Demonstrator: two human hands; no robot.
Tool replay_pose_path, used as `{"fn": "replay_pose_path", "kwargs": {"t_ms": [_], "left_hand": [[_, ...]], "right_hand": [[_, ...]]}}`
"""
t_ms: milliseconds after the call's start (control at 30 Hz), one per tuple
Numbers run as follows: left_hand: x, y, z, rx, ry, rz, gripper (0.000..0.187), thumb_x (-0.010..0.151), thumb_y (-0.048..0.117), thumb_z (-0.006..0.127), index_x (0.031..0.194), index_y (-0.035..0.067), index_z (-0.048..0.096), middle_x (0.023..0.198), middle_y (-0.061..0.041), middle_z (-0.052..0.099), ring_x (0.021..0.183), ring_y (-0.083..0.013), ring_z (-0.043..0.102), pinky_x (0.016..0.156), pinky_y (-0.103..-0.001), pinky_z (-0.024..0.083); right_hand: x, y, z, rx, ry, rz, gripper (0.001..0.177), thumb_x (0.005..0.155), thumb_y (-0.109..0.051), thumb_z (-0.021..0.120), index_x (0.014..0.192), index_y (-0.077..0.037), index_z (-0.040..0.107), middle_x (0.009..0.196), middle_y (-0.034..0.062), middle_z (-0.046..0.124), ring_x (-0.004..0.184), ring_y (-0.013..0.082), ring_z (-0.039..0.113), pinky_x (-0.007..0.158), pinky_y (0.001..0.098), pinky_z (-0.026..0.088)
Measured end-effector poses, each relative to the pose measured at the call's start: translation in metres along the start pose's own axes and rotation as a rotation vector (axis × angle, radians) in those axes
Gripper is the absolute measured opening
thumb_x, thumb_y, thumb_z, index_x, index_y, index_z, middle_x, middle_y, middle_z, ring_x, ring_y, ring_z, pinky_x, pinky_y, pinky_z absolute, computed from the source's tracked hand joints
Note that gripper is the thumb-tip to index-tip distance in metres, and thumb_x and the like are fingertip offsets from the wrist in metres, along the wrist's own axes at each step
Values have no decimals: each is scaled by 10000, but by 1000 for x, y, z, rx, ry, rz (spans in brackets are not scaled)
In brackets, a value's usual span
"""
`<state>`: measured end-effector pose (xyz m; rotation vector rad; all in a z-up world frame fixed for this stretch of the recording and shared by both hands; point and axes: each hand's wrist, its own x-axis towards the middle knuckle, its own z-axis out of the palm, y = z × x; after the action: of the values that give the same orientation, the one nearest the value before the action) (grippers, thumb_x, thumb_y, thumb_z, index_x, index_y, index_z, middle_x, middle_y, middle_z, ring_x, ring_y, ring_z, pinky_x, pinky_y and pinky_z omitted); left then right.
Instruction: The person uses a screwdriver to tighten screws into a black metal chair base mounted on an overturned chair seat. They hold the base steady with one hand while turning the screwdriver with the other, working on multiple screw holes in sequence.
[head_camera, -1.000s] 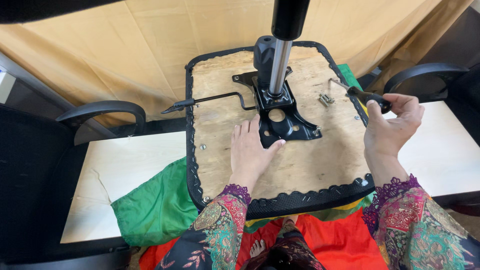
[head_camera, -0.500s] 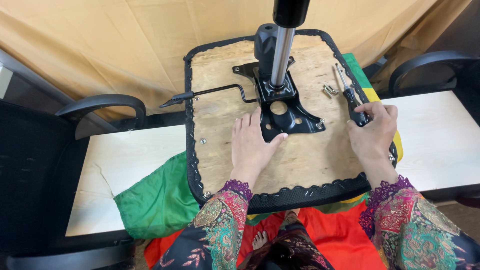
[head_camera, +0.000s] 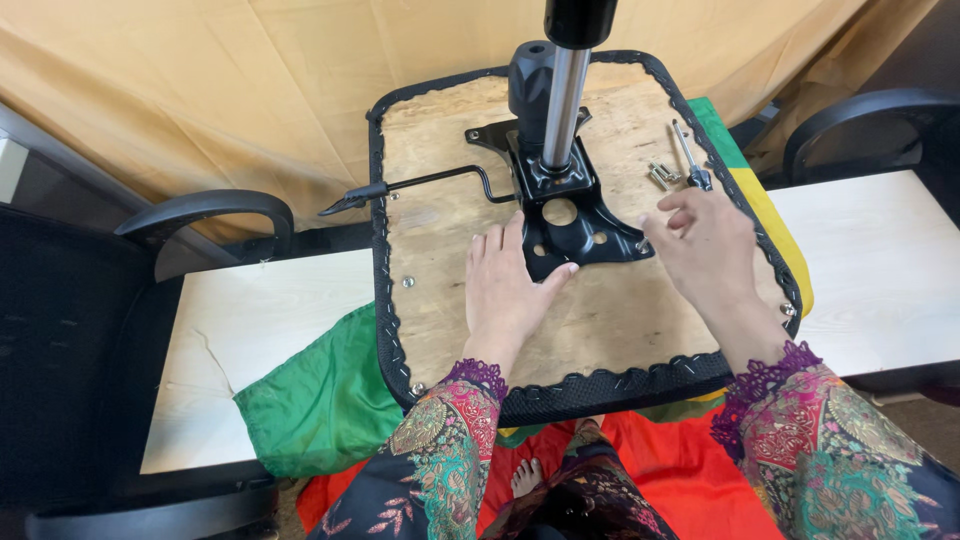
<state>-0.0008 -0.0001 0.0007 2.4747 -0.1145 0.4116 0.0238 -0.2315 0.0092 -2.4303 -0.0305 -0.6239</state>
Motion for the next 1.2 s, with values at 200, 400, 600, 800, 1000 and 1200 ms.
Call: {"fn": "replay_pose_path", "kwargs": {"t_ms": [200, 400, 600, 800, 1000, 1200], "left_hand": [[-1, 1, -2, -7, 17, 7, 932, 705, 512, 854, 1412, 13, 509, 1249, -161, 591, 1219, -350, 506, 1083, -454, 382], [-1, 1, -2, -7, 13, 2, 925, 710, 510, 851, 1414, 17, 509, 1254, -159, 589, 1222, -347, 506, 1087, -452, 384], [0, 2, -3, 4, -11, -17, 933, 706, 512, 851, 1421, 26, 498, 1259, -154, 582, 1236, -347, 494, 1100, -455, 362], [0, 1, -3, 16, -25, -16, 918, 725, 519, 839, 1420, 28, 496, 1264, -154, 577, 1240, -345, 487, 1109, -454, 357], [0, 0, -1, 17, -33, -21, 935, 726, 529, 836, 1430, 24, 483, 1286, -158, 566, 1240, -350, 482, 1111, -453, 354], [1, 1, -2, 16, -39, -28, 931, 721, 516, 841, 1429, 30, 483, 1301, -161, 562, 1265, -356, 470, 1116, -457, 344]], "right_hand": [[1, -5, 16, -58, -208, 165, 167, 848, -160, 796, 960, -38, 776, 775, 123, 731, 685, 234, 713, 697, 347, 560], [4, 2, 14, -19, -223, 9, 134, 821, -59, 746, 950, -28, 767, 821, 127, 721, 695, 232, 698, 693, 351, 560], [7, -1, 7, 66, -117, -35, 137, 836, -12, 717, 962, -34, 766, 907, 136, 705, 726, 218, 689, 689, 345, 548], [32, 9, 0, 156, 30, 172, 130, 890, -47, 712, 1002, -49, 778, 888, 120, 766, 775, 149, 736, 752, 278, 560], [65, 34, 0, 99, 14, 137, 139, 865, -70, 766, 998, -53, 805, 883, 138, 774, 771, 181, 743, 758, 300, 572], [74, 41, 22, -49, -129, -170, 164, 827, 3, 703, 934, -72, 802, 983, 153, 745, 852, 302, 727, 797, 392, 573]]}}
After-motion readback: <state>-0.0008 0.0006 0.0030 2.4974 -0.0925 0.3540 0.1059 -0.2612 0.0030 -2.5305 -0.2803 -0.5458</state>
